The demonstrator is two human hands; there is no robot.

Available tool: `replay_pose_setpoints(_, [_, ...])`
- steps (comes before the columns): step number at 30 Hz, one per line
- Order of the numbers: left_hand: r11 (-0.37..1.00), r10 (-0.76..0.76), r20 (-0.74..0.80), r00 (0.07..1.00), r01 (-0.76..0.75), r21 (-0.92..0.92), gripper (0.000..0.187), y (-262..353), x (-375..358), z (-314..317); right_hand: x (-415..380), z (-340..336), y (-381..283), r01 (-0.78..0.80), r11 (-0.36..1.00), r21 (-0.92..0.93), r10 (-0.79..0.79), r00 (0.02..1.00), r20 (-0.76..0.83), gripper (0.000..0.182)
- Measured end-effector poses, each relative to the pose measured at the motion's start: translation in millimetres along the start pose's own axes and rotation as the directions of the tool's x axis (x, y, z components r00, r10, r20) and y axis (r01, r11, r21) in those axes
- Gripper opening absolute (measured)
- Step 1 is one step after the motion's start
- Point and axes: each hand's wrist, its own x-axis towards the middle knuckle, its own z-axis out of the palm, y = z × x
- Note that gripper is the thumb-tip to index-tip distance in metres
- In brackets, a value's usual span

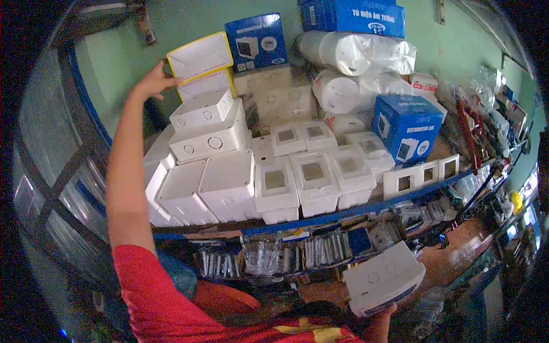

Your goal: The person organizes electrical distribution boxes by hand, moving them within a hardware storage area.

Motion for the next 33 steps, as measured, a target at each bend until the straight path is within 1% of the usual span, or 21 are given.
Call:
replay_pose_setpoints(2, [0.997, 0.019, -0.095, 0.995, -0.011, 0.082, 0.084, -18.7, 23.4, 15.0, 0.4, 1.4, -3.2, 0.003, 1.0, -0.001, -0.003, 1.0, 0.003, 0.087])
replay_pose_setpoints(5, [0.967, 0.216, -0.262, 0.941, -0.169, 0.191, 0.054, -89.0, 90.3, 35.7, -4.6, -3.6, -5.8, 0.015, 1.0, 0.007, -0.015, 1.0, -0.013, 0.087])
replay_pose_setpoints(8, [0.962, 0.266, -0.437, 0.859, -0.208, 0.177, 0.036, -91.5, 95.6, 61.5, -15.6, -12.0, -7.7, 0.027, 1.0, 0.012, -0.026, 0.999, -0.042, 0.086])
replay_pose_setpoints(9, [0.959, 0.283, -0.465, 0.839, -0.24, 0.152, 0.044, -88.9, 92.9, 64.4, -18.6, -13.0, -7.3, 0.034, 0.999, 0.014, -0.033, 0.998, -0.051, 0.086])
replay_pose_setpoints(10, [0.944, 0.307, -0.524, 0.795, -0.181, 0.277, 0.051, -87.7, 88.7, 62.0, -22.0, -17.2, -9.2, 0.045, 0.999, 0.018, -0.044, 0.997, -0.059, 0.086])
replay_pose_setpoints(11, [0.913, 0.339, -0.569, 0.749, -0.116, 0.391, 0.058, -74.6, 76.8, 63.6, -27.7, -20.7, -10.4, 0.057, 0.998, 0.02, -0.056, 0.996, -0.067, 0.086])
replay_pose_setpoints(13, [0.891, 0.242, -0.626, 0.741, 0.087, 0.446, 0.073, -79.0, 82.9, 50.2, -45.5, -24.5, -17.2, 0.09, 0.996, 0.007, -0.089, 0.994, -0.064, 0.085])
replay_pose_setpoints(14, [0.606, 0.708, -0.551, 0.441, 0.02, 0.795, 0.066, -155.3, 153.0, 31.3, -55.7, -26.5, -23.4, 0.116, 0.993, -0.005, -0.116, 0.992, -0.059, 0.085])
replay_pose_setpoints(15, [0.749, 0.613, -0.309, 0.728, -0.409, 0.521, 0.052, -132.2, 142.1, 25.1, -69.0, -30.4, -30.8, 0.107, 0.994, 0.026, -0.103, 0.988, -0.117, 0.085])
replay_pose_setpoints(16, [0.857, 0.464, -0.135, 0.876, -0.405, 0.317, 0.04, -142.2, 156.8, 17.6, -69.1, -30.0, -36.8, 0.111, 0.993, 0.044, -0.104, 0.986, -0.126, 0.085])
replay_pose_setpoints(17, [0.765, 0.476, 0.032, 0.879, -0.432, 0.477, 0.039, -132.4, 150.4, 19.6, -60.5, -40.4, -39.8, 0.076, 0.992, 0.103, -0.061, 0.988, -0.139, 0.079])
replay_pose_setpoints(18, [0.676, 0.577, 0.023, 0.816, -0.493, 0.547, 0.044, -115.8, 126.8, 23.9, -52.3, -51.2, -42.6, 0.043, 0.986, 0.162, -0.018, 0.988, -0.151, 0.072])
replay_pose_setpoints(20, [0.686, 0.612, -0.007, 0.791, -0.527, 0.501, 0.051, -178.1, 193.6, 3.6, -33.5, -75.3, -35.5, 0.15, 0.96, 0.237, -0.113, 0.981, -0.16, 0.072])
replay_pose_setpoints(21, [0.787, 0.406, 0.075, 0.911, -0.39, 0.478, 0.053, -155.2, 179.6, 9.9, -29.2, -82.4, -39.0, 0.167, 0.96, 0.223, -0.13, 0.977, -0.171, 0.071])
replay_pose_setpoints(22, [0.854, 0.176, 0.15, 0.973, -0.226, 0.468, 0.056, -117.2, 146.2, 16.9, -23.9, -90.7, -44.1, 0.189, 0.96, 0.206, -0.155, 0.973, -0.172, 0.07])
replay_pose_setpoints(24, [0.913, -0.007, 0.207, 0.978, -0.078, 0.401, 0.06, -97.3, 121.6, 27.4, -23.1, -105.0, -51.0, 0.193, 0.962, 0.191, -0.148, 0.963, -0.226, 0.068])
replay_pose_setpoints(26, [0.953, 0.09, 0.152, 0.984, -0.13, 0.274, 0.064, -113.7, 131.8, 31.4, -28.4, -104.7, -58.2, 0.138, 0.97, 0.201, -0.068, 0.945, -0.32, 0.066])
replay_pose_setpoints(27, [0.974, 0.101, 0.153, 0.983, -0.129, 0.184, 0.067, -103.8, 117.8, 37.5, -44.2, -85.7, -68.6, 0.171, 0.963, 0.208, -0.116, 0.961, -0.252, 0.063])
replay_pose_setpoints(28, [0.987, 0.116, 0.15, 0.982, -0.13, 0.091, 0.07, -91.0, 106.6, 47.9, -42.1, -92.2, -69.2, 0.119, 0.951, 0.284, -0.057, 0.974, -0.22, 0.06])
replay_pose_setpoints(30, [0.879, 0.316, 0.29, 0.903, -0.394, 0.268, 0.071, -108.9, 141.4, 45.6, -32.1, -111.6, -69.0, 0.097, 0.966, 0.239, -0.031, 0.964, -0.264, 0.058])
replay_pose_setpoints(33, [0.905, 0.284, 0.175, 0.943, -0.324, 0.277, 0.068, -77.4, 112.4, 49.4, -30.9, -117.7, -66.3, 0.097, 0.974, 0.206, -0.033, 0.956, -0.292, 0.058])
